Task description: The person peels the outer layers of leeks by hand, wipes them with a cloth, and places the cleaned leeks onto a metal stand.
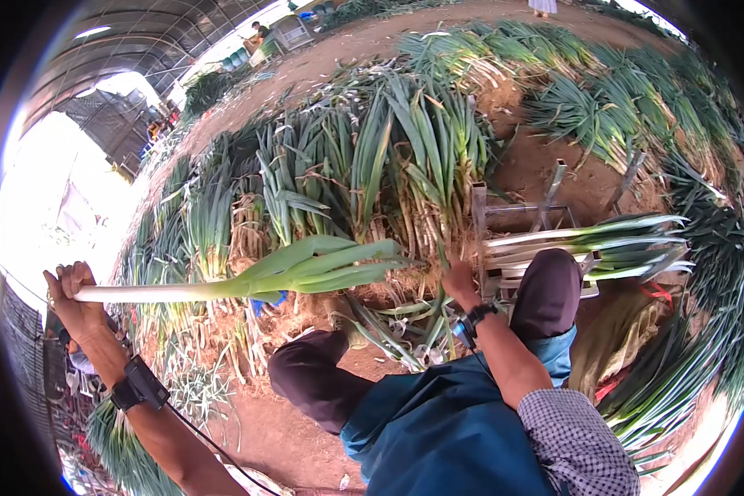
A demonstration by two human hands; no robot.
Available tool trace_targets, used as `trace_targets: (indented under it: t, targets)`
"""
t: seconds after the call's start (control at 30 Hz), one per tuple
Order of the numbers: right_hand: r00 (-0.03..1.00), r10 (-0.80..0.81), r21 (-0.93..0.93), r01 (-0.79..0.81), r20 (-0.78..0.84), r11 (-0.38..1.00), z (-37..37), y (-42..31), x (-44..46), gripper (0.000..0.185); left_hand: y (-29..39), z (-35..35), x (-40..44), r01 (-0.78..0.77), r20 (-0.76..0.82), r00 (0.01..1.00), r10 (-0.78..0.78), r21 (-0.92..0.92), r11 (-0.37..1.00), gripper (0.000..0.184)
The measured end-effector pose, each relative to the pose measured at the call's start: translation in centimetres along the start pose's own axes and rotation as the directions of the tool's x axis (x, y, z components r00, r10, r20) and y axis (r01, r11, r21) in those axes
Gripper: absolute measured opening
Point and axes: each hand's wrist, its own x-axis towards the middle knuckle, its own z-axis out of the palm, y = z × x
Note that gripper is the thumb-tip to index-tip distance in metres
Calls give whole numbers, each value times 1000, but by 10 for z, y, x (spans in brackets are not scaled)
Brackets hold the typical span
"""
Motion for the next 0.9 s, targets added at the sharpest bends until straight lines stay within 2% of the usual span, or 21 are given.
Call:
trace_targets:
  t: [0.07,0.1,0.13,0.2,0.27,0.3,0.4,0.43,0.5,0.53,0.6,0.7,0.8,0.83,0.9]
  targets:
    - [976,178,-284,-136,127,949,31,56,-31,21,5,-2,-3,-42,-14,999,44,77,996,33]
    - [989,58,-283,-17,139,959,55,102,-51,23,9,-1,-3,-56,-44,997,61,109,992,33]
    - [956,213,-135,-188,202,973,61,117,-65,30,14,-1,-4,-65,-74,994,76,145,987,33]
    - [921,231,-335,-120,315,935,85,144,-73,29,22,-13,-5,-58,-70,995,70,150,987,33]
    - [937,158,-302,-60,311,951,58,87,-75,27,23,-15,-8,-71,-98,991,88,161,984,33]
    - [945,121,-286,-30,305,958,43,53,-69,27,16,-8,-12,-101,-161,979,128,170,980,33]
    - [862,4,-90,48,507,995,30,20,-31,24,2,-6,-17,-70,-119,990,80,83,994,33]
    - [862,-57,-21,78,504,997,24,10,-26,24,0,-8,-15,-97,-167,979,113,96,991,33]
    - [857,-172,113,134,487,985,12,-9,-26,23,-5,-7,-12,-116,-122,984,126,89,989,34]
    - [892,-302,153,265,335,952,11,-16,-28,25,-9,-8,-11,-126,-104,986,134,82,989,34]
    - [845,-535,167,525,17,834,17,-32,-35,30,-10,-5,-7,-132,-116,983,141,80,988,34]
    - [912,-401,-55,406,82,912,-15,-92,-50,33,-16,11,-8,-124,-144,980,135,83,989,34]
    - [937,-261,-228,313,234,922,-19,-119,-43,40,-17,8,-7,-114,-123,985,118,36,993,34]
    - [923,-346,-281,382,171,880,-16,-120,-39,36,-18,7,-8,-117,-126,985,121,38,992,34]
    - [908,-412,-194,420,80,887,22,-89,-14,29,-20,8,-7,-121,-132,983,126,40,992,34]
